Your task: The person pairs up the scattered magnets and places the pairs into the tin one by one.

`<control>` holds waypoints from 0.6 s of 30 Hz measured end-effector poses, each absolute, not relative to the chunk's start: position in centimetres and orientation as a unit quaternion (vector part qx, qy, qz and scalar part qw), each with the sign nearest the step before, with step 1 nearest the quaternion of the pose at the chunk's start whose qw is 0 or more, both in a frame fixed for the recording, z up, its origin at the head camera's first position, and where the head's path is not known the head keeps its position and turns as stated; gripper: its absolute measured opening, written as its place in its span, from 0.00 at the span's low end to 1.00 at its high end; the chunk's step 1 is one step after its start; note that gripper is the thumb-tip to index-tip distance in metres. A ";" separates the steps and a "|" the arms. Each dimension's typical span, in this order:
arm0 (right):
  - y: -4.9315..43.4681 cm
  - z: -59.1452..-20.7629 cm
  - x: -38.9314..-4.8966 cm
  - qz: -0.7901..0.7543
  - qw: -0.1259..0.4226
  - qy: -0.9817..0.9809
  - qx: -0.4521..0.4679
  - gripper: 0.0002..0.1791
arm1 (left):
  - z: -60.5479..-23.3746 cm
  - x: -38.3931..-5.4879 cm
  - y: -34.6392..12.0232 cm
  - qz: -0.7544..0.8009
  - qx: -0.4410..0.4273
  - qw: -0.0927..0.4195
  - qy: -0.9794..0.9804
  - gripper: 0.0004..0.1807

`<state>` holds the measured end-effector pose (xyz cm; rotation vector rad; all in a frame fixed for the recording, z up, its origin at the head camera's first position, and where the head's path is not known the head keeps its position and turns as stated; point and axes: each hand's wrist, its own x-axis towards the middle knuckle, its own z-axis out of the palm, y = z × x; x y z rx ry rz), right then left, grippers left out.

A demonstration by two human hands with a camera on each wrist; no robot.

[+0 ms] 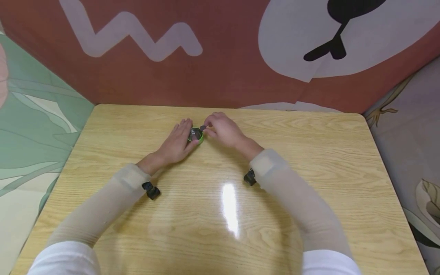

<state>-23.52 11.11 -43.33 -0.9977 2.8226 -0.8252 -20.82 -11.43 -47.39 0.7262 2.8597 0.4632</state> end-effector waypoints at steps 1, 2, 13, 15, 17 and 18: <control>10.9 -43.4 -23.6 -0.264 0.019 0.910 -0.321 0.14 | -47.4 -20.8 -11.4 0.154 0.243 0.078 0.955 0.45; 10.8 -43.4 -23.6 -0.262 0.020 0.910 -0.321 0.14 | -47.4 -20.8 -11.4 0.154 0.243 0.078 0.954 0.45; 9.3 -43.8 -23.7 -0.248 0.040 0.914 -0.319 0.14 | -47.3 -20.8 -11.4 0.161 0.243 0.085 0.953 0.45; 9.1 -44.0 -23.8 -0.245 0.043 0.915 -0.317 0.14 | -47.3 -20.7 -11.5 0.162 0.243 0.087 0.952 0.45; 9.0 -44.2 -23.9 -0.241 0.044 0.917 -0.316 0.14 | -47.3 -20.7 -11.5 0.164 0.243 0.088 0.952 0.45; 8.9 -44.2 -23.9 -0.240 0.044 0.917 -0.317 0.14 | -47.3 -20.7 -11.4 0.165 0.243 0.088 0.952 0.45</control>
